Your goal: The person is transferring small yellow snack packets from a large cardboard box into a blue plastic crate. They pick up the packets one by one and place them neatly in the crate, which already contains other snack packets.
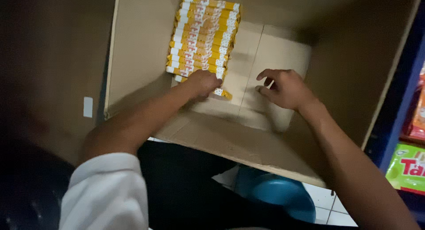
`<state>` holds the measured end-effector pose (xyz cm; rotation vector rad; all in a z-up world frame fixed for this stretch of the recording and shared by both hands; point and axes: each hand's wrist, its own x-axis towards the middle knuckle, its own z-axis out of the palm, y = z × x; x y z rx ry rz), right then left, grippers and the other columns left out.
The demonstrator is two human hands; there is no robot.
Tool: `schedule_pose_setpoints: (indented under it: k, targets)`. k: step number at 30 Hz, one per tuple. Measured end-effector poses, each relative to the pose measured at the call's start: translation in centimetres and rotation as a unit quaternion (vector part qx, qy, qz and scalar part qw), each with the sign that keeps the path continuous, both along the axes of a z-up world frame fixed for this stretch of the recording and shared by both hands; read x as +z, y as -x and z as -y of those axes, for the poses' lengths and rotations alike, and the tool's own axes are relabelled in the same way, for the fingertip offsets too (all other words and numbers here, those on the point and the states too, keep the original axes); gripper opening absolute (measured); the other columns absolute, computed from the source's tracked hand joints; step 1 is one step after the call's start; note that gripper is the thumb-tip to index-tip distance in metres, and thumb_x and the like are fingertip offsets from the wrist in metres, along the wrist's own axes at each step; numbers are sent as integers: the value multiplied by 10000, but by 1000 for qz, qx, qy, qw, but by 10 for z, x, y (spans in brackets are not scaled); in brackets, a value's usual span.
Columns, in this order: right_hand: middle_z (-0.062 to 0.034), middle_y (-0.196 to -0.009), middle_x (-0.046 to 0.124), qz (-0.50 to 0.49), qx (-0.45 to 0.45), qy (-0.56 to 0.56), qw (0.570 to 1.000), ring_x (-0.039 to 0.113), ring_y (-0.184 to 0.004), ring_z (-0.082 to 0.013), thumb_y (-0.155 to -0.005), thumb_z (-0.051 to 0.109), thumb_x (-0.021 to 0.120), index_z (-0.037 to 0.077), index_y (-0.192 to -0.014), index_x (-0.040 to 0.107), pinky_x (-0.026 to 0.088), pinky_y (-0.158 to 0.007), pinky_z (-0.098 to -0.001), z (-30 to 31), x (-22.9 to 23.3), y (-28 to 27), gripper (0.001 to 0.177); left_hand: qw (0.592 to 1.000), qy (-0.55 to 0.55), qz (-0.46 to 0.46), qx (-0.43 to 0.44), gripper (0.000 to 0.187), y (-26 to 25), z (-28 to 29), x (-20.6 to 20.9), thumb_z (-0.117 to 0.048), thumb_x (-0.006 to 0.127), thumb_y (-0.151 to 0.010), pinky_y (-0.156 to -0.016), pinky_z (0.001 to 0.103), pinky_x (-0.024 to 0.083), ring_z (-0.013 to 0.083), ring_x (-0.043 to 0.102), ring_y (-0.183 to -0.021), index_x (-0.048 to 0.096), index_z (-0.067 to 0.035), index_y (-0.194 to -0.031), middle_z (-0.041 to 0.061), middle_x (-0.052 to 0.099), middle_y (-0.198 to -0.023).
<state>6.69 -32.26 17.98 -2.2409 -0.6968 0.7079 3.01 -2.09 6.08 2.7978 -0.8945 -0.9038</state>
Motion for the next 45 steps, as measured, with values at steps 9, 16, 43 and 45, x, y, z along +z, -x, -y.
schedule_pose_setpoints:
  k: [9,16,43,45]
  targets:
    - [-298,-1182,639,-133,-127,-36,982,658,-1146,-437,-872,196,789,-10,-1460,513,541,-958,-582,22,100,-7,682,951,258,-1,174,343,-47,22,161,-186,773,-698,-749,559,556,466,728,-816,679,-33,-991,201,743,-840]
    - [-304,-1276,567,-102,-114,-202,967,575,-1264,-487,-830,59,788,-10,-1475,451,459,-1028,-660,67,142,-11,731,861,447,18,242,376,-55,103,284,-111,845,-729,-714,317,580,156,659,-730,660,-6,-1040,137,694,-785]
    - [-213,-1512,537,164,-449,115,871,518,-1326,-469,-453,582,951,176,-1597,262,425,-986,-570,392,217,-2,1396,924,349,58,145,604,8,317,231,-306,666,-933,-1187,420,353,289,406,-1491,471,-72,-1455,134,371,-1635]
    - [-293,-1285,589,132,-461,184,858,627,-1184,-528,-561,716,931,149,-1592,295,503,-994,-611,384,224,2,1338,926,322,-37,192,593,13,326,275,-177,634,-1000,-1178,594,425,515,330,-1477,393,58,-1488,310,272,-1602]
